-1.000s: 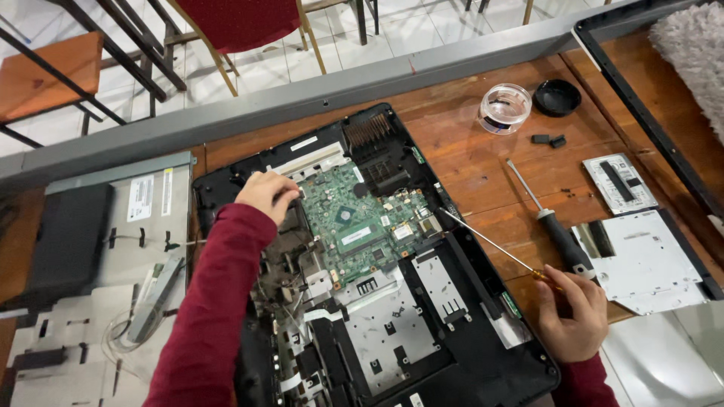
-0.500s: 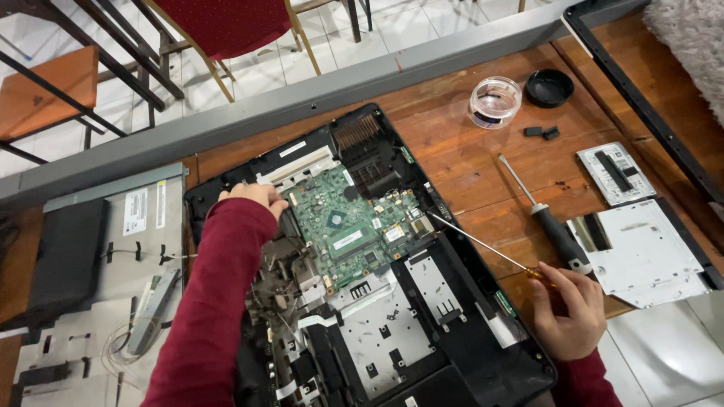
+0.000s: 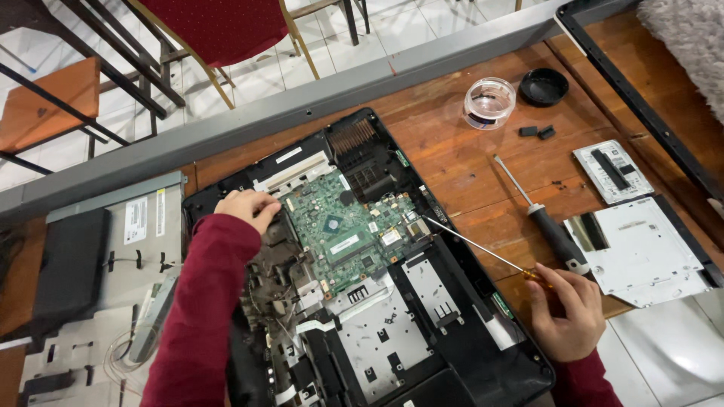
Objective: The person uses a screwdriver to remove screws from the internal components of an open electronic device. They manipulate wires and circuit boards while working on the device's interior.
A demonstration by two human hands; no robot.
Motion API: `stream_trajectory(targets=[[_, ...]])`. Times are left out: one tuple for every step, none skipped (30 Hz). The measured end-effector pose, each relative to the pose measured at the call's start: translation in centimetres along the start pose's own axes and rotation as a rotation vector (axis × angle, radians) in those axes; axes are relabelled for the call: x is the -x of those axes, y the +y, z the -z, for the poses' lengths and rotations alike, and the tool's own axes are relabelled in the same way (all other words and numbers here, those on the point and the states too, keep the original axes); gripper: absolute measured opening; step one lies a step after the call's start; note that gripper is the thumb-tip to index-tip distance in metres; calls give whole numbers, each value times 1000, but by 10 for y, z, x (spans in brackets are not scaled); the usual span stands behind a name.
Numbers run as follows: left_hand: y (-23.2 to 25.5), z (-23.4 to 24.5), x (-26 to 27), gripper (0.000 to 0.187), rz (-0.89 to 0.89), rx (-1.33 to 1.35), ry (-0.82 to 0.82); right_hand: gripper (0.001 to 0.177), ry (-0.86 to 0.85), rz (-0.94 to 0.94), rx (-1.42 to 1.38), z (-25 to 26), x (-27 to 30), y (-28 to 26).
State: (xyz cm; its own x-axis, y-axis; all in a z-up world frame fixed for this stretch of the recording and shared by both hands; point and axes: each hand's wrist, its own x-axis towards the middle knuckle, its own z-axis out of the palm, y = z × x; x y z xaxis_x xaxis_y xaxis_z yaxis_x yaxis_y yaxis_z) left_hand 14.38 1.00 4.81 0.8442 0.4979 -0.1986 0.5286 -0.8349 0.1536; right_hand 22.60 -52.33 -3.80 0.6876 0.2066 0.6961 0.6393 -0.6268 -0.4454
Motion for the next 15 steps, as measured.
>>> stream_trajectory(targets=[[-2,2,2,34,1,2,-1,22,-2,2,1,0,0,-1],[-4,4,4,31,1,54,26,22,0,0,-2,1,-1,-2],[-7,6,7,29,1,106,53,23,2,-1,-5,1,-1,-3],[-5,11,11,29,6,109,55,23,0,4,-7,1,0,-1],[-4,16,16,30,49,119,20,23,-4,6,-13,1,1,0],[-3,21,21,32,94,128,-12,23,-8,9,-22,0,1,1],[0,25,28,32,99,131,-9,23,-9,14,-25,0,1,1],[4,28,34,27,163,203,-40,23,6,22,-20,0,1,0],[8,32,40,24,226,275,-70,22,20,29,-16,0,0,-1],[4,28,43,24,227,277,-69,22,20,32,-17,-1,1,0],[0,23,45,20,176,419,-47,23,22,20,-6,-2,2,0],[-3,19,48,17,123,560,-25,23,25,7,6,-3,3,1],[5,30,59,17,124,562,-24,23,24,9,6,-3,3,1],[13,40,70,15,134,612,-57,22,23,11,33,-4,3,2],[21,51,82,14,144,663,-90,22,22,13,60,-4,4,3]])
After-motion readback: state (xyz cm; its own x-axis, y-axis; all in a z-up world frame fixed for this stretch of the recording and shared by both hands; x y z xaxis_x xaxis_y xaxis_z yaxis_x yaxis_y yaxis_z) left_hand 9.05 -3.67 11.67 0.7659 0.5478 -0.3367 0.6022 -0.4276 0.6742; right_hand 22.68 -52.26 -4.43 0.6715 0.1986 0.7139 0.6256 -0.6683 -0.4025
